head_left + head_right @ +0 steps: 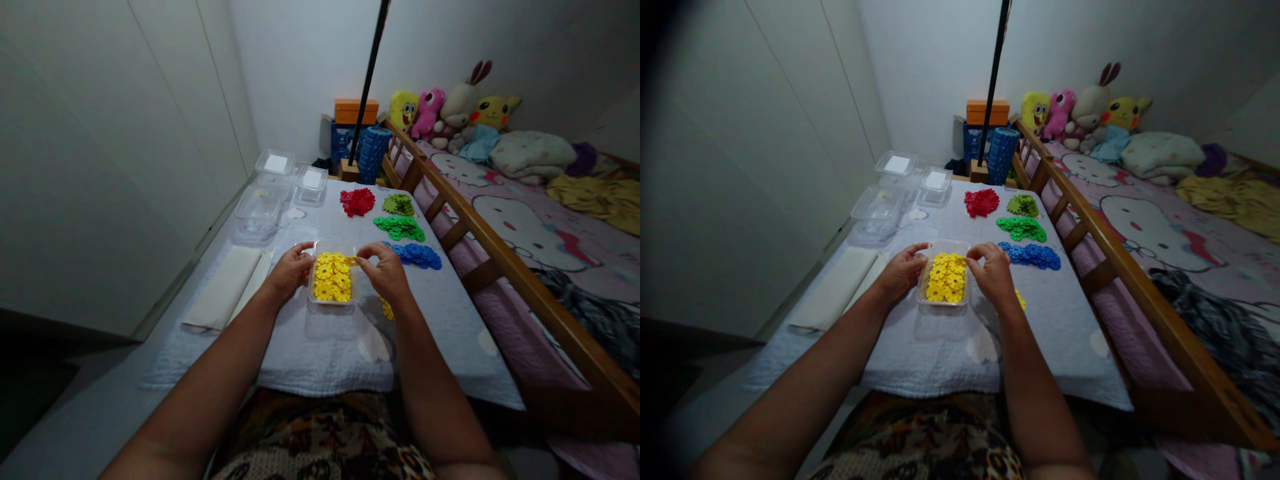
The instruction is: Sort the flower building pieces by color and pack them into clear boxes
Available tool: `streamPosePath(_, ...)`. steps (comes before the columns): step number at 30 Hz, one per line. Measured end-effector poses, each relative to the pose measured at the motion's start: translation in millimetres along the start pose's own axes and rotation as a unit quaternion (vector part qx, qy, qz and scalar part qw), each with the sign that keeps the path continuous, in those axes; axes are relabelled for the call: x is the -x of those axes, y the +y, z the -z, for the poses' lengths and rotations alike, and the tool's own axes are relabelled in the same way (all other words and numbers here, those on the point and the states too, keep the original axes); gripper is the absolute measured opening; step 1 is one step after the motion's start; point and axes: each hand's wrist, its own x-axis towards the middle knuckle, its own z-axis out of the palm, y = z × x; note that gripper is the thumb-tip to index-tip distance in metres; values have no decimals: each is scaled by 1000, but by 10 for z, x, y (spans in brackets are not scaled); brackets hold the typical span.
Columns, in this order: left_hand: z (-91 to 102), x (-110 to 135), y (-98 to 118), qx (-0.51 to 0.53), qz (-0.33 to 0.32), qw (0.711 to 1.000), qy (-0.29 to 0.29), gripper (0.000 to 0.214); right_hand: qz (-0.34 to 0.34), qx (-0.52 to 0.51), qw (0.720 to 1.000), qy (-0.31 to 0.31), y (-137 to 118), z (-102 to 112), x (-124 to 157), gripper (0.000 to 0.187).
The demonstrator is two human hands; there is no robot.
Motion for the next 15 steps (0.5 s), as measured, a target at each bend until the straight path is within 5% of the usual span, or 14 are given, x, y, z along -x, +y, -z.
streamPosePath(8,-19,13,16,5,1,1000,3,63,-34,75,995,-46,-77,-186,-14,9)
streamPosePath(15,-21,16,19,8,0,1000,2,63,-44,75,996,-9,29,-240,-16,16)
